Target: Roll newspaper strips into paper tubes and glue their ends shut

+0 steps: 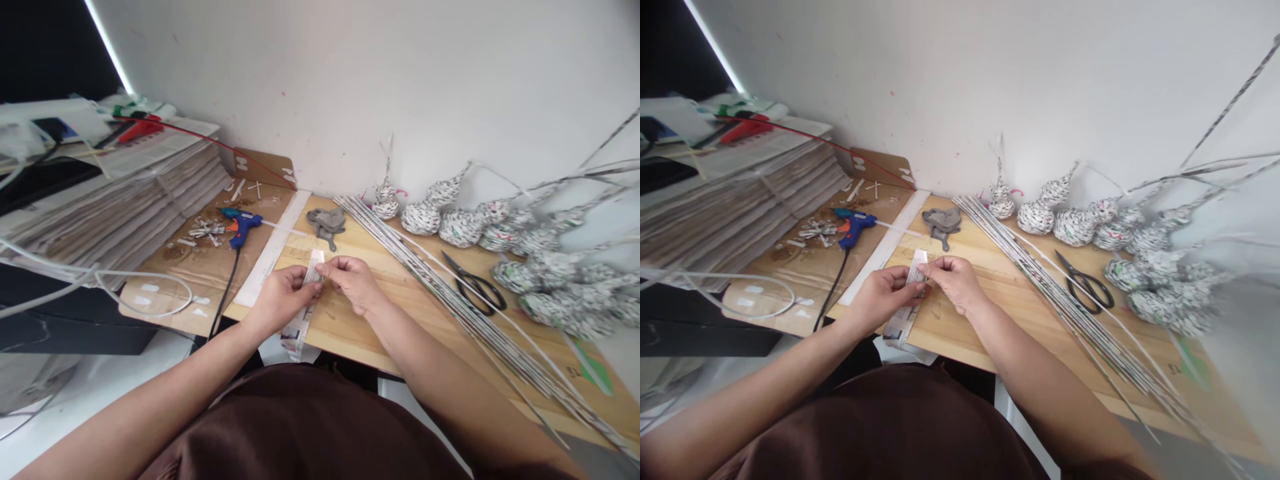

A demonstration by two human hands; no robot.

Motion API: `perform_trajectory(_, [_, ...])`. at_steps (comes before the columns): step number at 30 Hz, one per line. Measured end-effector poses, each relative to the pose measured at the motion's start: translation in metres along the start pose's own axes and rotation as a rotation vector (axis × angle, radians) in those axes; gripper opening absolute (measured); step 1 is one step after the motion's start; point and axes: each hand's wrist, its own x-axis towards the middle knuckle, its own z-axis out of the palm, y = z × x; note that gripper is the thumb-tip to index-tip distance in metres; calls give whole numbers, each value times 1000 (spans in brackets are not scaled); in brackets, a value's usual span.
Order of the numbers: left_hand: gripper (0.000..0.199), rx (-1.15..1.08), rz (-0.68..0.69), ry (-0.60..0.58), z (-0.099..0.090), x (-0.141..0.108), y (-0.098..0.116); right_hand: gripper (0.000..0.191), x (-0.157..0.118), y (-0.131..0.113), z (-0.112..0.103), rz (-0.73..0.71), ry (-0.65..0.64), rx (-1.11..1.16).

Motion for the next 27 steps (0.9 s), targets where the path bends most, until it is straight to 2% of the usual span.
perform_trajectory(7, [27, 124, 76, 98, 0, 5, -6, 38, -1, 6, 3, -45, -38, 55])
perform_trajectory(15, [30, 64, 23, 73, 5, 4, -2, 37, -5, 6, 5, -103, -54, 51])
perform_trajectory(19, [29, 39, 66, 50, 6, 6, -4, 37, -4, 9, 5, -99, -61, 86])
perform_trajectory(24, [32, 130, 109, 115, 5, 7, -8, 37, -5, 7, 7, -129, -6, 93])
perform_trajectory(27, [32, 141, 90, 112, 5, 7, -8, 39, -7, 6, 9, -104, -1, 124])
